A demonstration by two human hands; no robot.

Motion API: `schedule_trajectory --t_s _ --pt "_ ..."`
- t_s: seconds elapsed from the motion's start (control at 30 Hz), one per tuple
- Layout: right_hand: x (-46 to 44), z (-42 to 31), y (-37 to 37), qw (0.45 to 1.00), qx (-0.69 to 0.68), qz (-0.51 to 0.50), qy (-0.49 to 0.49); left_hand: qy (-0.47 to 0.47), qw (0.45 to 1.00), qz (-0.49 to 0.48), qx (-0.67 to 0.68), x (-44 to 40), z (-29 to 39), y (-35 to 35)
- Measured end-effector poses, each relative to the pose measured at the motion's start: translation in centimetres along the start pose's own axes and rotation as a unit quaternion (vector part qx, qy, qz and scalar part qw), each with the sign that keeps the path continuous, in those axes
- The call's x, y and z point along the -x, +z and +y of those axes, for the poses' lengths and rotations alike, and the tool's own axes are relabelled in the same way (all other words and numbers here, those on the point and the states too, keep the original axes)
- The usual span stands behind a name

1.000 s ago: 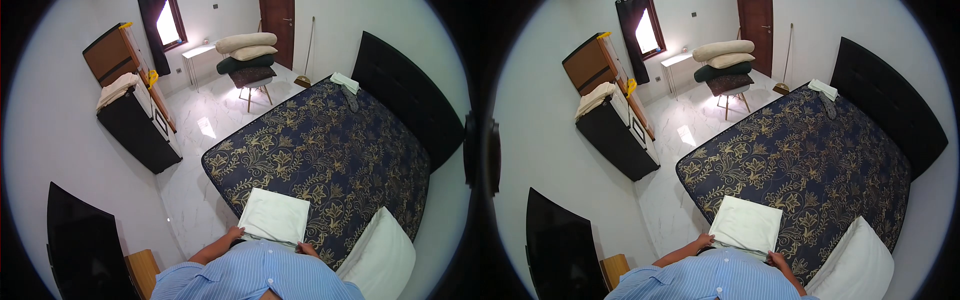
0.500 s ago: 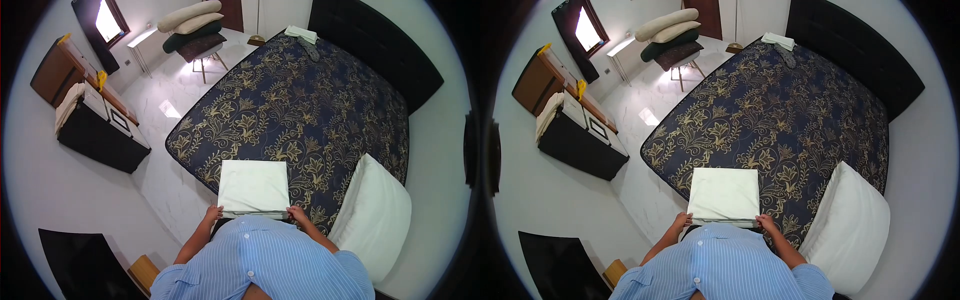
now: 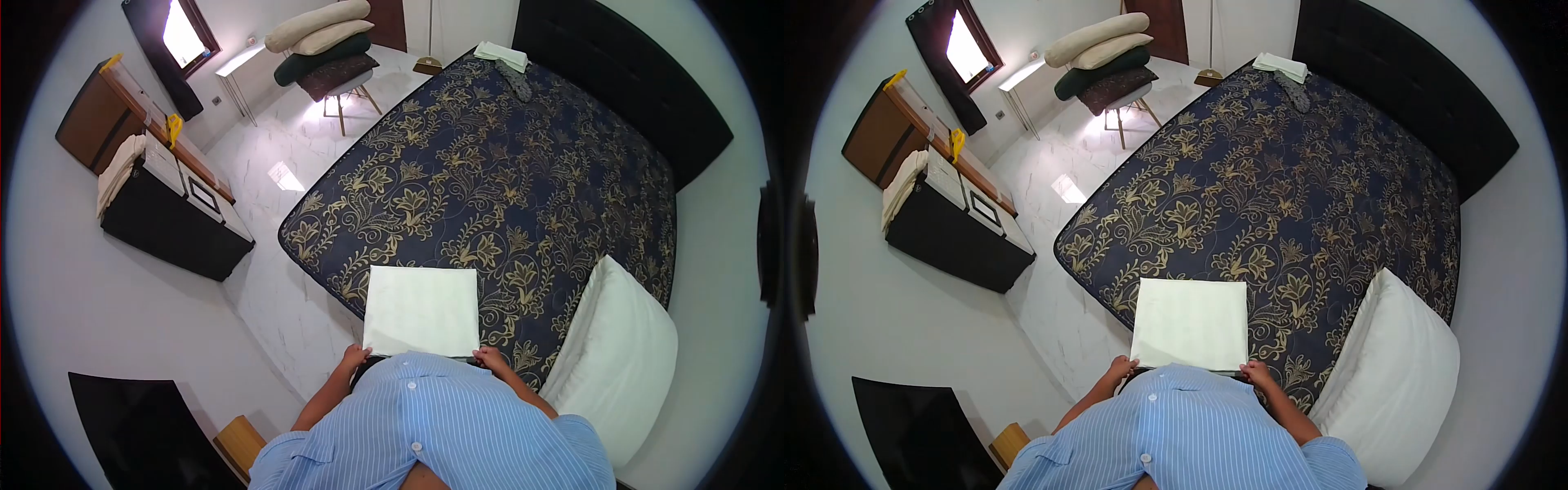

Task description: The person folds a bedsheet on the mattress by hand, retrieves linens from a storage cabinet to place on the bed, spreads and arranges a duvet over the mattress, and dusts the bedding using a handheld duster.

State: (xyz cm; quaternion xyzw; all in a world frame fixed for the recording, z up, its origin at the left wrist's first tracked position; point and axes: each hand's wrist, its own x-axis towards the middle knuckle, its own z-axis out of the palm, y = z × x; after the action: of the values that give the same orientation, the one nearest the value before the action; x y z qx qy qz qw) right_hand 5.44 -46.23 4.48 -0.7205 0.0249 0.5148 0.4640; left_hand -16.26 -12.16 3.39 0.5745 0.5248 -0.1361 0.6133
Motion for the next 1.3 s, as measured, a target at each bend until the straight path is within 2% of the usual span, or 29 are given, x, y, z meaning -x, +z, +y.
schedule_trajectory --t_s 0.1,0.2,0.23,0.33,0.37,0.47,0.5,0.6,0.63,0.73,0.87,0.9,1.0,1.17,1.23,1.3 --pt "-0.8 1.3 -0.4 1.000 0.029 -0.006 -0.009 -0.016 0.999 -0.032 -0.036 -1.7 -1.5 0.3" --pt "-1.9 2.6 -0.2 0.993 0.085 0.074 -0.040 0.108 0.961 0.150 -0.205 -4.3 -4.6 0.7" --pt "-2.1 2.6 -0.3 0.993 0.084 0.073 -0.042 0.108 0.961 0.152 -0.207 -3.7 -3.9 0.4" --pt "-2.2 2.9 -1.4 0.995 -0.022 0.096 -0.031 -0.034 0.997 0.062 0.036 0.1 -0.1 0.0" --pt "-2.3 2.7 -1.5 0.994 -0.024 0.098 -0.030 -0.034 0.997 0.060 0.033 0.0 0.0 -0.1" --pt "-2.5 1.8 -1.8 0.996 0.023 0.079 -0.031 -0.143 0.987 0.072 0.022 -0.3 0.5 -0.6" --pt "-2.8 1.8 -1.5 0.996 0.023 0.080 -0.032 -0.142 0.987 0.072 0.022 -0.4 0.5 -0.5" --pt "-3.8 1.8 -0.2 0.995 0.020 0.096 0.013 -0.103 0.994 -0.033 0.024 0.7 1.3 -0.1" --pt "-3.6 1.4 0.0 0.995 0.018 0.097 0.012 -0.101 0.994 -0.033 0.022 1.1 1.6 0.0" --pt "-2.6 0.0 0.3 0.992 -0.078 0.059 0.075 -0.098 0.990 -0.088 0.053 2.2 2.7 0.2" --pt "-0.3 -2.8 -0.1 0.986 -0.106 0.017 0.131 -0.111 0.990 -0.044 0.068 0.1 1.3 -0.2" --pt "-0.5 -2.6 -0.3 0.985 -0.112 0.021 0.129 -0.108 0.991 -0.048 0.062 -0.6 1.1 -0.1" --pt "-2.1 -1.9 0.1 0.960 -0.250 -0.044 0.123 -0.107 0.984 -0.105 0.092 -1.6 0.7 -0.5" --pt "-2.3 -4.3 0.3 0.962 -0.244 -0.072 0.094 -0.132 0.975 -0.073 0.164 0.2 5.0 0.0" --pt "-3.2 -6.2 -0.2 0.972 -0.228 -0.054 0.017 -0.046 0.984 -0.080 0.149 -1.2 6.3 -0.8" --pt "-3.0 -9.8 -0.9 0.974 -0.216 -0.034 -0.053 0.024 0.979 -0.088 0.180 -0.8 10.2 -1.1"
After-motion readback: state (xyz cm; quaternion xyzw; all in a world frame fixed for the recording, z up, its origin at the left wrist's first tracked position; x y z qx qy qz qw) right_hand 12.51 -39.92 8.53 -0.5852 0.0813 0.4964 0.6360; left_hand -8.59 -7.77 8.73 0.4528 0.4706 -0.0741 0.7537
